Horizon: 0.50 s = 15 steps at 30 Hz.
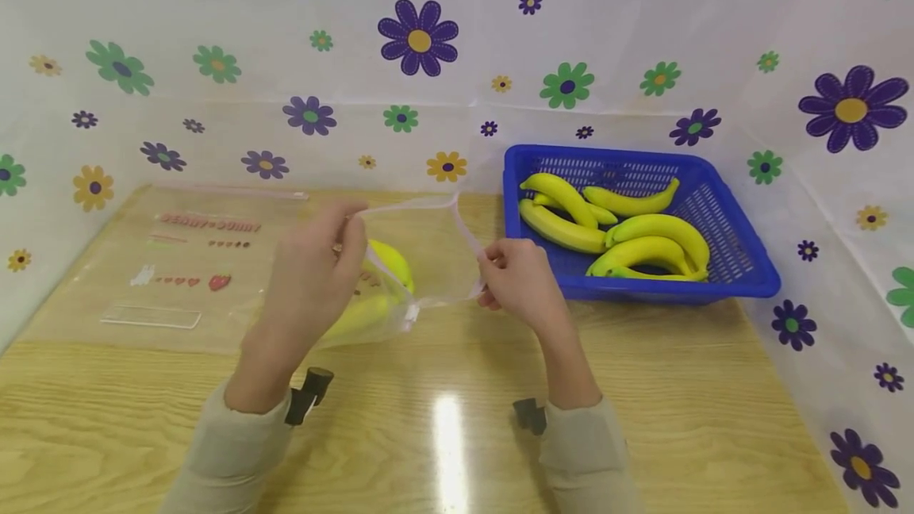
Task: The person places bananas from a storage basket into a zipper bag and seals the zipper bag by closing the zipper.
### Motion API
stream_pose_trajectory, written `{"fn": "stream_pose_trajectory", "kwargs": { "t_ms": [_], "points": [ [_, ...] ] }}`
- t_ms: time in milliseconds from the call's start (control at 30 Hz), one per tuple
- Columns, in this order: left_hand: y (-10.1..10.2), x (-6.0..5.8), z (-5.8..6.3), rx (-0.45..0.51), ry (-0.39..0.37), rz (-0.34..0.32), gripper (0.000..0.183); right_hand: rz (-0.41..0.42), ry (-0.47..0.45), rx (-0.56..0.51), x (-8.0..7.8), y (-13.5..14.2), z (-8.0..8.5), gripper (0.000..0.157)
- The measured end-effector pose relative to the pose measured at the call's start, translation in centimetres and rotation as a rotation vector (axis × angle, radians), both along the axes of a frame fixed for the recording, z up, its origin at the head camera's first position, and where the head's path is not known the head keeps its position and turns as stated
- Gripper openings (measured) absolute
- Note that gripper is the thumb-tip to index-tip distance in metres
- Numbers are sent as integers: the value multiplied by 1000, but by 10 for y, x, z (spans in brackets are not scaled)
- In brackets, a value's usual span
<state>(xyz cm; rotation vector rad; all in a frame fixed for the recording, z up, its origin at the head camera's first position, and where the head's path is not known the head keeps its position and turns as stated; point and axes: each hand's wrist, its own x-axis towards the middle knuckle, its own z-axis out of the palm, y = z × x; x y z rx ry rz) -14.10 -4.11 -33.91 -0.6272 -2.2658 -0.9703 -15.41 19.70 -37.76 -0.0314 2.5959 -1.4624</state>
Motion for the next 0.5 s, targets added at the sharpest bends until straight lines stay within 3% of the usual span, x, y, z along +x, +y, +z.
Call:
{"fn": "stream_pose_trajectory", "kwargs": {
  "t_ms": [333, 500],
  "points": [
    [-6, -23, -17, -112, 54, -232, 20, 97, 0, 105, -2, -4, -7, 22],
    [-11, -31, -22, -108, 130, -253, 18, 63, 16, 86, -2, -9, -8, 23]
  ]
}}
